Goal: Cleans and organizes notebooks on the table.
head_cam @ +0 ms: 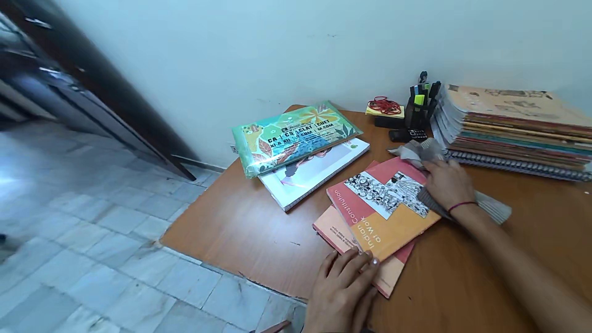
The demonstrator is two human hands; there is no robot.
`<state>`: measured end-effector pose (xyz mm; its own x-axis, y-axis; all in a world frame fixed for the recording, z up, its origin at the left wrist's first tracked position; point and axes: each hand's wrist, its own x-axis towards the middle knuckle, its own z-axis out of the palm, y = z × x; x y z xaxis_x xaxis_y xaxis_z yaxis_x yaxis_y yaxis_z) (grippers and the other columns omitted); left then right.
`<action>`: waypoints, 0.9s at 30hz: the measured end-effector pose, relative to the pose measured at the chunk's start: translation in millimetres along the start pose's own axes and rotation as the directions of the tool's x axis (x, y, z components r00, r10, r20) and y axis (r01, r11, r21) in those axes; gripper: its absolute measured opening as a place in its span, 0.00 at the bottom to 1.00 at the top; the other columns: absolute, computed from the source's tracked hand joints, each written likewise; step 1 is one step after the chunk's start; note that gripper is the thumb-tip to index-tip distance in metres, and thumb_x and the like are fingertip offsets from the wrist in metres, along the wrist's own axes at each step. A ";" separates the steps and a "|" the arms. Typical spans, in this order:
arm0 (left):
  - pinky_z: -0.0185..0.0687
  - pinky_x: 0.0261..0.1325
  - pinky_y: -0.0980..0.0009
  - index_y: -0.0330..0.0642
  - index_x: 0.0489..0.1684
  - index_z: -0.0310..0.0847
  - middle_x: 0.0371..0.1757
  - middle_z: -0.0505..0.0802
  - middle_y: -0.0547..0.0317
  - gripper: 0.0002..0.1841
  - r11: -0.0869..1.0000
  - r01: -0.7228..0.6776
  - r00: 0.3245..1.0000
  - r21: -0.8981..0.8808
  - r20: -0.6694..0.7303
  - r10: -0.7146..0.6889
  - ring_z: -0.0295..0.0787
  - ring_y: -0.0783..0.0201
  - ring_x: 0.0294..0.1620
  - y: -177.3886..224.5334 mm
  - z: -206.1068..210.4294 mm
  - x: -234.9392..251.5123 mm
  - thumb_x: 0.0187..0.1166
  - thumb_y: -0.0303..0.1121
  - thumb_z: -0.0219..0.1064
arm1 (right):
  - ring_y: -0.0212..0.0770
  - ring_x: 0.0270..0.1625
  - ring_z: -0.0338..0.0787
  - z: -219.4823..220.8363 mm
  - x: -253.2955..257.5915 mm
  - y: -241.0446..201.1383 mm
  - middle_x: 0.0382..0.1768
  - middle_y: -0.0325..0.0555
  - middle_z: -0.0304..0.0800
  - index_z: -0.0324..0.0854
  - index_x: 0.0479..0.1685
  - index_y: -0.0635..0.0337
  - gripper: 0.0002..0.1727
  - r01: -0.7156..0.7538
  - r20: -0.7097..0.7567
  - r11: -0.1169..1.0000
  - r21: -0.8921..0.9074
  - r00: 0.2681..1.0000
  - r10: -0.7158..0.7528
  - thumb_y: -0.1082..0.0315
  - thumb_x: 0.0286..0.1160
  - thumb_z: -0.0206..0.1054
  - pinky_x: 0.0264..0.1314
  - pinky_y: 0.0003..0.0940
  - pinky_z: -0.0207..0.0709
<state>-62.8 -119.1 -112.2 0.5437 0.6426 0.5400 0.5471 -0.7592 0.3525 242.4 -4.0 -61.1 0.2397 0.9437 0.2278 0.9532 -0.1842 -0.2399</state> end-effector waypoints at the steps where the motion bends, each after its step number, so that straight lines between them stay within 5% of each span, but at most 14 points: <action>1: 0.70 0.79 0.53 0.54 0.62 0.90 0.67 0.93 0.60 0.16 1.000 0.002 1.000 0.000 0.000 -0.002 0.84 0.57 0.74 -0.1 0.1 0.0 0.84 0.42 0.62 | 0.74 0.70 0.80 0.3 -4.8 -9.9 0.68 0.66 0.86 0.86 0.69 0.66 0.20 0.046 -0.011 0.999 -0.010 0.999 -0.046 0.78 0.81 0.62 0.67 0.70 0.72; 5: 0.69 0.80 0.51 0.56 0.61 0.91 0.67 0.93 0.61 0.15 1.000 0.012 1.000 0.010 -0.011 -0.012 0.85 0.58 0.73 -0.5 1.2 0.9 0.85 0.41 0.61 | 0.68 0.68 0.84 -2.4 -47.8 -71.0 0.65 0.63 0.88 0.86 0.69 0.62 0.22 0.261 0.018 0.962 0.087 0.965 -0.263 0.79 0.75 0.64 0.62 0.63 0.79; 8: 0.68 0.79 0.44 0.54 0.53 0.93 0.63 0.94 0.58 0.12 0.999 0.032 0.999 -0.015 -0.004 -0.032 0.87 0.56 0.72 1.2 -1.3 1.4 0.83 0.40 0.63 | 0.59 0.53 0.93 10.1 -90.0 -108.9 0.58 0.56 0.93 0.91 0.61 0.58 0.21 0.561 -0.108 0.813 0.154 0.828 -0.550 0.76 0.66 0.68 0.47 0.52 0.87; 11: 0.65 0.77 0.32 0.50 0.45 0.92 0.60 0.95 0.54 0.09 0.998 0.053 0.998 -0.034 0.027 -0.052 0.89 0.52 0.69 4.1 -5.8 3.4 0.82 0.38 0.65 | 0.54 0.48 0.94 14.4 -95.5 -112.3 0.60 0.49 0.95 0.92 0.61 0.56 0.22 0.685 -0.161 0.688 0.241 0.727 -0.668 0.75 0.67 0.64 0.45 0.47 0.87; 15: 0.59 0.78 0.28 0.51 0.60 0.91 0.65 0.93 0.56 0.14 0.997 0.058 0.998 -0.042 0.042 -0.056 0.89 0.51 0.69 3.7 -6.7 4.9 0.83 0.36 0.64 | 0.55 0.48 0.93 19.1 -64.8 -73.0 0.62 0.47 0.94 0.92 0.61 0.56 0.22 0.585 -0.165 0.775 0.240 0.811 -0.561 0.77 0.69 0.63 0.45 0.52 0.86; 21: 0.61 0.77 0.28 0.49 0.58 0.92 0.60 0.94 0.54 0.13 0.997 0.043 0.994 -0.056 0.107 -0.037 0.92 0.49 0.61 1.2 -14.4 17.3 0.79 0.34 0.68 | 0.70 0.68 0.85 -5.2 -23.4 7.5 0.71 0.57 0.88 0.85 0.72 0.62 0.22 0.157 -0.021 0.976 0.150 0.988 -0.155 0.80 0.81 0.58 0.64 0.68 0.77; 24: 0.69 0.71 0.32 0.48 0.56 0.92 0.56 0.95 0.54 0.14 0.999 0.001 0.990 -0.041 0.141 0.005 0.92 0.47 0.59 -5.4 -19.3 31.1 0.76 0.40 0.71 | 0.69 0.74 0.81 -16.8 -23.2 37.1 0.76 0.56 0.84 0.80 0.78 0.59 0.24 -0.056 0.082 0.988 0.145 0.996 0.044 0.76 0.87 0.53 0.72 0.67 0.71; 27: 0.68 0.71 0.27 0.47 0.62 0.88 0.62 0.92 0.50 0.25 0.995 -0.081 0.980 0.051 0.186 0.071 0.85 0.38 0.70 -13.5 -16.9 49.9 0.66 0.48 0.78 | 0.67 0.75 0.80 -19.3 -32.9 49.8 0.76 0.56 0.84 0.80 0.79 0.58 0.24 -0.116 0.109 0.980 0.163 0.989 0.099 0.76 0.88 0.51 0.76 0.65 0.69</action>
<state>-53.9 -78.5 -77.1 0.6898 0.5954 0.4119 0.5330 -0.8027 0.2677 285.5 -49.5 -62.3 0.3113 0.9451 0.0991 0.8761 -0.2450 -0.4152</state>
